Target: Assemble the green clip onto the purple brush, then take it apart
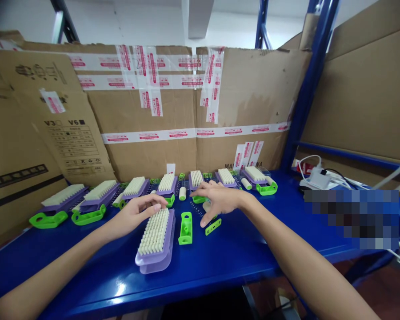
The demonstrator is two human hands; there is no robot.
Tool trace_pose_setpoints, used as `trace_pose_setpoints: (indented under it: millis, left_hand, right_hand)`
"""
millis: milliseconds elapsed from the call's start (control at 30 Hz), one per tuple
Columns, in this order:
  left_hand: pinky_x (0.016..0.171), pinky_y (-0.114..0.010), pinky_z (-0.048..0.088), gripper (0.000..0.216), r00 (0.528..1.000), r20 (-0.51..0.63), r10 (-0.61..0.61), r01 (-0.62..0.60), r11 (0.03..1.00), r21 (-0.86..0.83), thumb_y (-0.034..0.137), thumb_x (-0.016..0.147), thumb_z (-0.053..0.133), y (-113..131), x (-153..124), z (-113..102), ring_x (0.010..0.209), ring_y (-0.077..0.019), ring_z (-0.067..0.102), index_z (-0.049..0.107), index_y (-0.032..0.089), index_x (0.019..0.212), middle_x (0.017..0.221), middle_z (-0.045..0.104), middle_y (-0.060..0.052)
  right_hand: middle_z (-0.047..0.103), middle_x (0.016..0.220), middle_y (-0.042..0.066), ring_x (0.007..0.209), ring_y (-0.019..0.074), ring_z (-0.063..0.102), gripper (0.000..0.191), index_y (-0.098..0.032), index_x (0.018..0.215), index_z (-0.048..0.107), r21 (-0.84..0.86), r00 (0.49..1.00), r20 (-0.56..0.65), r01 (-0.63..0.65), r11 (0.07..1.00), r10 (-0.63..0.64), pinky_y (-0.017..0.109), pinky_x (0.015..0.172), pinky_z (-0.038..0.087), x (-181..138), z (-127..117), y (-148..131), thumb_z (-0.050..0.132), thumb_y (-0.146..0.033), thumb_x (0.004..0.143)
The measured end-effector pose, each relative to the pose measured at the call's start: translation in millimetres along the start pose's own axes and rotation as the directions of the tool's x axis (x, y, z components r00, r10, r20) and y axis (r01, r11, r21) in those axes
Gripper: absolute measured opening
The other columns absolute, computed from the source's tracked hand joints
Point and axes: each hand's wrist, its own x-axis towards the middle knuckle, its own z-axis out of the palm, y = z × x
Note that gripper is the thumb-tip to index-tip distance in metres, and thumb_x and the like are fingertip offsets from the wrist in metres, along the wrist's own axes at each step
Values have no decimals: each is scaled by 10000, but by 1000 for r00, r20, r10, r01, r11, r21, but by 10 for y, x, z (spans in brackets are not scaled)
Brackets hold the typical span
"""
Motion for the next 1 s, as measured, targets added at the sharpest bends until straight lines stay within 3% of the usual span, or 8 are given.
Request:
trace_pose_setpoints:
  millis: [100,267,367,500,700,1000]
  left_hand:
    - [859,-417,555,401,1000,-7,-3,3,1000,4,583,1048,607,22,1,-6,943,-242,704,767,229,1148,1042,795,-64]
    - [891,-426,569,398,1000,4,-13,13,1000,-16,584,1037,623,67,-1,-15,978,-253,719,784,229,1117,1106,806,-75]
    - [874,-410,564,393,1000,11,-24,24,999,-37,578,1032,631,57,4,-19,964,-249,717,786,227,1116,1101,805,-73]
    - [823,-387,553,409,1000,17,-20,20,1000,-7,596,1030,627,19,3,-29,926,-244,703,789,233,1127,1082,801,-68]
    - [803,-382,556,407,1000,14,6,-7,998,56,601,1022,644,-1,-5,-48,911,-235,701,792,231,1108,1081,795,-69]
    - [854,-414,567,397,999,11,-39,40,999,-38,574,1011,664,-49,-5,-6,928,-241,718,782,208,1109,1079,806,-86]
  right_hand:
    - [648,1468,108,1328,364,570,989,-265,1543,641,37,999,21,39,999,-40,474,1130,437,-35,-40,-6,962,-697,713]
    - [794,1096,35,1089,279,645,624,-251,1346,764,74,996,79,45,996,-51,366,947,446,-82,-103,-49,906,-605,852]
    - [827,1036,14,978,234,703,480,-233,1301,778,134,987,156,23,991,-44,331,884,459,-81,-106,-90,906,-463,900]
    - [847,987,6,907,200,757,401,-203,1264,781,185,974,220,9,983,-51,292,811,477,-59,-67,-114,912,-329,907]
    - [833,943,2,841,177,752,366,-186,1188,791,202,975,214,17,979,-61,279,750,465,-53,-16,-148,907,-397,912]
    - [820,901,-31,795,152,706,359,-198,1107,762,194,973,222,23,981,-67,268,727,432,-53,20,-334,967,-349,854]
